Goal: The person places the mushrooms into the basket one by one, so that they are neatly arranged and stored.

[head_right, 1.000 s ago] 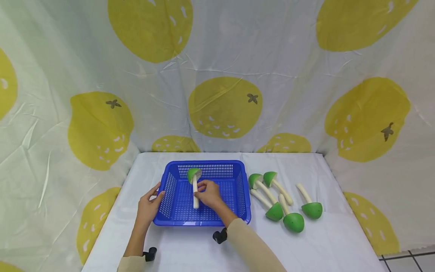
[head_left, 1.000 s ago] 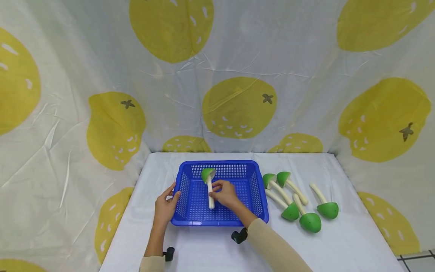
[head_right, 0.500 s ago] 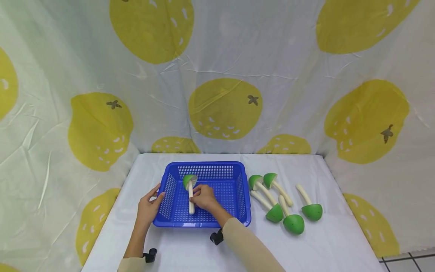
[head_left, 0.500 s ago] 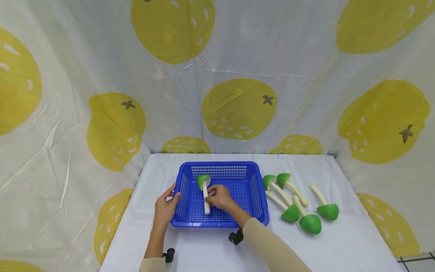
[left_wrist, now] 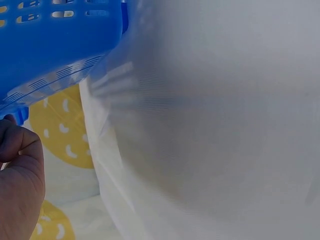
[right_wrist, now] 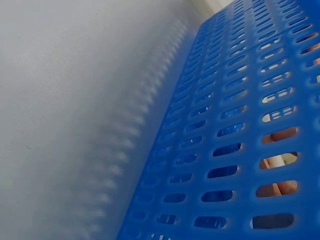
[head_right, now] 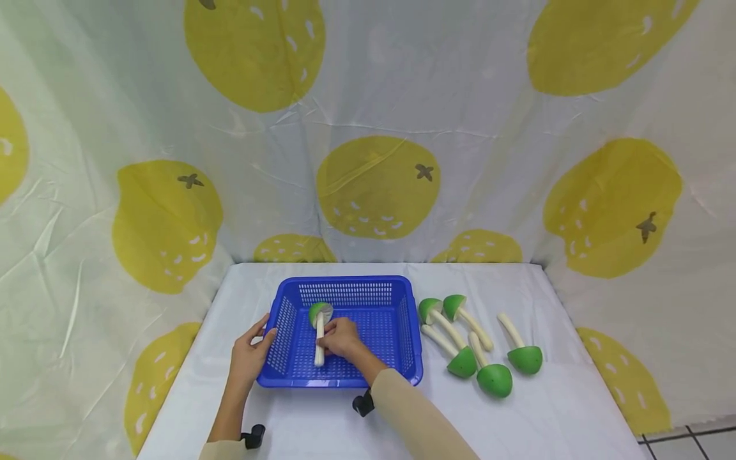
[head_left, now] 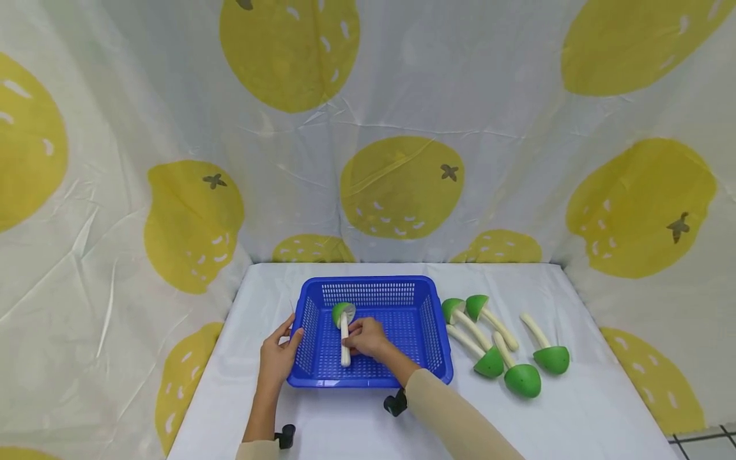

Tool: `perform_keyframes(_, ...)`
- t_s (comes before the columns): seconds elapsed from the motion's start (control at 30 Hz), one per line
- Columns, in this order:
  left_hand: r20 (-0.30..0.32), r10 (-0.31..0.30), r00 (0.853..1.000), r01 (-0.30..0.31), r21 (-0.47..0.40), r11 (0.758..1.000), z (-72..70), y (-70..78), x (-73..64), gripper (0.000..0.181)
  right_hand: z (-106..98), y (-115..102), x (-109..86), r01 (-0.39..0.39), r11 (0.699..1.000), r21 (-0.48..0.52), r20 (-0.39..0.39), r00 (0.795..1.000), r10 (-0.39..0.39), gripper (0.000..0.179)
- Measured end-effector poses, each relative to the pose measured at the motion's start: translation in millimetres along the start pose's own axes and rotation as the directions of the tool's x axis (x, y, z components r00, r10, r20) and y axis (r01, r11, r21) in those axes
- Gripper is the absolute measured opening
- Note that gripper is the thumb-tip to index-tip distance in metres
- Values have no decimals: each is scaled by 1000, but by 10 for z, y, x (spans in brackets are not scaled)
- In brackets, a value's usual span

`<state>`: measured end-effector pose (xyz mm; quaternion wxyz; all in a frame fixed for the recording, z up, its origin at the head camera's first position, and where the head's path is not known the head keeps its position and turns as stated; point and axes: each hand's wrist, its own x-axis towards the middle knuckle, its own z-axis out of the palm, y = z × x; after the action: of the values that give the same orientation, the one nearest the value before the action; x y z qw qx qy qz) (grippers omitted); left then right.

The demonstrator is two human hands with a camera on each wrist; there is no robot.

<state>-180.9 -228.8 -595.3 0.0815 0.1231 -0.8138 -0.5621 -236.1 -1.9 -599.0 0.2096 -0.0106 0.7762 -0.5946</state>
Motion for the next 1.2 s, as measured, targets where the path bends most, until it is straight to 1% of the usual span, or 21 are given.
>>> perform_keyframes(0.1, -1, -5, 1000, 5, 2, 1000, 2, -4, -5, 50, 9, 9, -10, -19, 1000, -5, 9, 1000, 19, 36)
perform_keyframes(0.27, 1, 6, 1000, -6, -12, 1000, 6, -6, 7, 50, 7, 20, -12, -51, 999, 18, 42, 998, 51, 34)
perform_keyframes(0.37, 7, 12, 1000, -12, -22, 1000, 13, -4, 35, 51, -10, 16, -3, -52, 998, 28, 59, 997, 50, 32)
perform_keyframes(0.5, 6, 21, 1000, -21, -13, 1000, 14, -3, 60, 51, -28, 15, 6, -51, 998, 20, 70, 996, 49, 29)
perform_keyframes(0.57, 3, 23, 1000, -23, -5, 1000, 9, -5, 51, 51, -26, 29, 9, -43, 999, -9, 62, 997, 44, 26)
perform_keyframes(0.63, 0, 22, 1000, -22, 0, 1000, 3, -15, 33, 51, -8, 62, 8, -27, 997, -69, 46, 998, 30, 22)
perform_keyframes(0.77, 4, 7, 1000, -7, 9, 1000, -16, -46, -17, 50, 45, 156, -13, 13, 983, -183, 12, 1000, -11, 15)
perform_keyframes(0.83, 8, 4, 1000, -4, 13, 1000, -21, -55, -30, 50, 60, 193, -22, 20, 982, -190, 7, 1000, -19, 14)
perform_keyframes(0.93, 9, 2, 1000, -2, 7, 1000, -23, -54, -25, 50, 48, 193, -39, 34, 983, -180, 10, 999, -33, 14)
perform_keyframes(1.07, 4, 4, 1000, -4, 11, 1000, -21, -42, -1, 50, -15, 131, -64, 49, 983, -176, 0, 999, -49, 18)
perform_keyframes(1.2, -2, 1, 1000, -1, 19, 1000, -16, -30, 9, 50, -98, 94, -85, 67, 981, -185, -32, 997, -74, 23)
